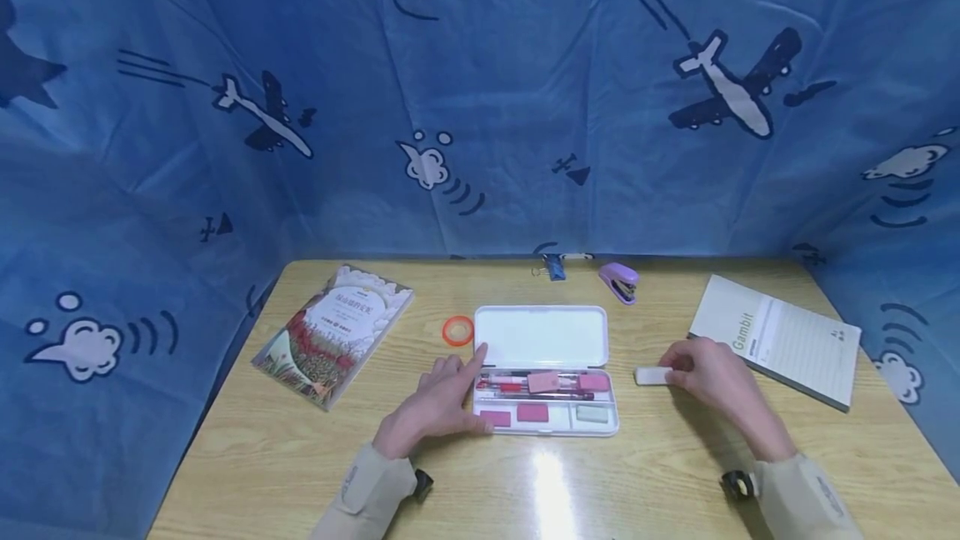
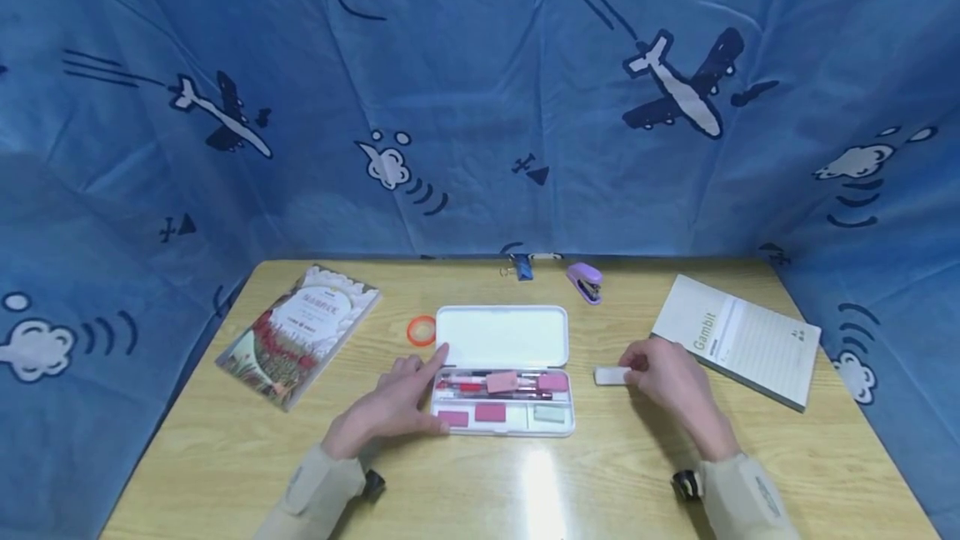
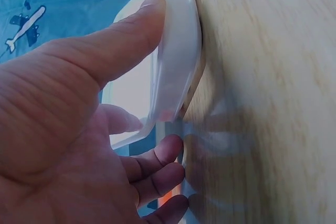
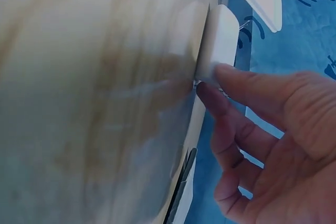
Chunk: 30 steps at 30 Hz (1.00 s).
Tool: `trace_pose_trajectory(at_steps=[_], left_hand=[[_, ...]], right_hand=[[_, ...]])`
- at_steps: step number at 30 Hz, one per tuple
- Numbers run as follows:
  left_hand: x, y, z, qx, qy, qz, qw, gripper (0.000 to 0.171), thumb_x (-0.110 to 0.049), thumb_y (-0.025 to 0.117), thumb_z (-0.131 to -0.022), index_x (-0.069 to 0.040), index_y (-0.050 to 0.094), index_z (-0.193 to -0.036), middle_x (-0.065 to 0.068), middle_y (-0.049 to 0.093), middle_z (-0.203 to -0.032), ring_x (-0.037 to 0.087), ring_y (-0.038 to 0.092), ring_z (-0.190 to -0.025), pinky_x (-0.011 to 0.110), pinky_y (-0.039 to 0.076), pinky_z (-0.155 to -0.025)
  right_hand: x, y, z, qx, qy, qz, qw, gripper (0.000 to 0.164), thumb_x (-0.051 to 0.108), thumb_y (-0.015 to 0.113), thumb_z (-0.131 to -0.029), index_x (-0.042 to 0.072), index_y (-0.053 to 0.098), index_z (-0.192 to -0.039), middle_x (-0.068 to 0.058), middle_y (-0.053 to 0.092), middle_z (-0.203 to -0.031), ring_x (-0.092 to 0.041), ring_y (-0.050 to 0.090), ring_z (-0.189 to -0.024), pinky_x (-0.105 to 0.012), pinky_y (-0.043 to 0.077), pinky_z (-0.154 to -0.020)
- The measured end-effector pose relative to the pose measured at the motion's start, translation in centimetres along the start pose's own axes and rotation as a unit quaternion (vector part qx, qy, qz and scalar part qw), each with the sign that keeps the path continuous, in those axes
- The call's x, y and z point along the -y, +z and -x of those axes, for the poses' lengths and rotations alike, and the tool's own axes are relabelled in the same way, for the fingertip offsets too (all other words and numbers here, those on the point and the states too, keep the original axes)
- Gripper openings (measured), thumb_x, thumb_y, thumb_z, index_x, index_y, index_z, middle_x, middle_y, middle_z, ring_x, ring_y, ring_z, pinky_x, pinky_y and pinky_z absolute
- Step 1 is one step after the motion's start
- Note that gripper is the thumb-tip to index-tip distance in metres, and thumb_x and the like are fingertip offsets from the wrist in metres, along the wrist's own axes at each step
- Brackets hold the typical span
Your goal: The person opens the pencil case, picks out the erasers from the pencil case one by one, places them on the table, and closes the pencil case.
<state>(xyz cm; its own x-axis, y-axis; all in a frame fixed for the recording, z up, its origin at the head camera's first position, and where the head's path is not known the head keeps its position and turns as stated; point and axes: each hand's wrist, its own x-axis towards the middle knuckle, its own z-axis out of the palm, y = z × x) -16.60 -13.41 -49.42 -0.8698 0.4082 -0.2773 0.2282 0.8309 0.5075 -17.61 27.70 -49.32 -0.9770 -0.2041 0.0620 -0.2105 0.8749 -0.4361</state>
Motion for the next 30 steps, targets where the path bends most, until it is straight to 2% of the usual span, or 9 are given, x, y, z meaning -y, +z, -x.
trace_pose_trajectory(at_steps=[16, 25, 30], left_hand=[[0.0, 0.0, 0.1, -0.001, 0.003, 0.003, 1.0000, 0.117, -0.048, 0.087, -0.076, -0.022, 0.015, -0.165, 0.008, 0.047, -0.119, 0.022, 0.036, -0.108, 0.040, 0.033, -0.092], [0.0, 0.0, 0.0, -0.002, 0.000, 0.004, 1.0000, 0.118, -0.047, 0.087, -0.075, -0.022, 0.015, -0.165, 0.007, 0.047, -0.118, 0.021, 0.036, -0.109, 0.039, 0.033, -0.091], [0.0, 0.1, 0.0, -0.002, -0.002, 0.006, 1.0000, 0.118, -0.047, 0.088, -0.074, -0.023, 0.015, -0.165, 0.006, 0.047, -0.117, 0.021, 0.036, -0.108, 0.039, 0.034, -0.091]], right_hand=[[0.4, -0.4, -0.8, 0.052, 0.030, 0.010, 0.998, 0.009, 0.010, 0.077, -0.081, 0.011, 0.081, -0.089, -0.004, 0.076, -0.083, -0.013, 0.060, -0.070, -0.035, 0.045, -0.061], [0.6, -0.5, -1.2, 0.065, 0.038, 0.010, 0.997, 0.008, 0.009, 0.076, -0.082, 0.010, 0.080, -0.089, -0.004, 0.075, -0.082, -0.014, 0.056, -0.068, -0.034, 0.043, -0.061], [0.6, -0.5, -0.9, 0.058, 0.037, 0.013, 0.998, 0.013, 0.012, 0.077, -0.082, 0.008, 0.079, -0.093, -0.007, 0.076, -0.086, -0.019, 0.064, -0.073, -0.038, 0.047, -0.063]])
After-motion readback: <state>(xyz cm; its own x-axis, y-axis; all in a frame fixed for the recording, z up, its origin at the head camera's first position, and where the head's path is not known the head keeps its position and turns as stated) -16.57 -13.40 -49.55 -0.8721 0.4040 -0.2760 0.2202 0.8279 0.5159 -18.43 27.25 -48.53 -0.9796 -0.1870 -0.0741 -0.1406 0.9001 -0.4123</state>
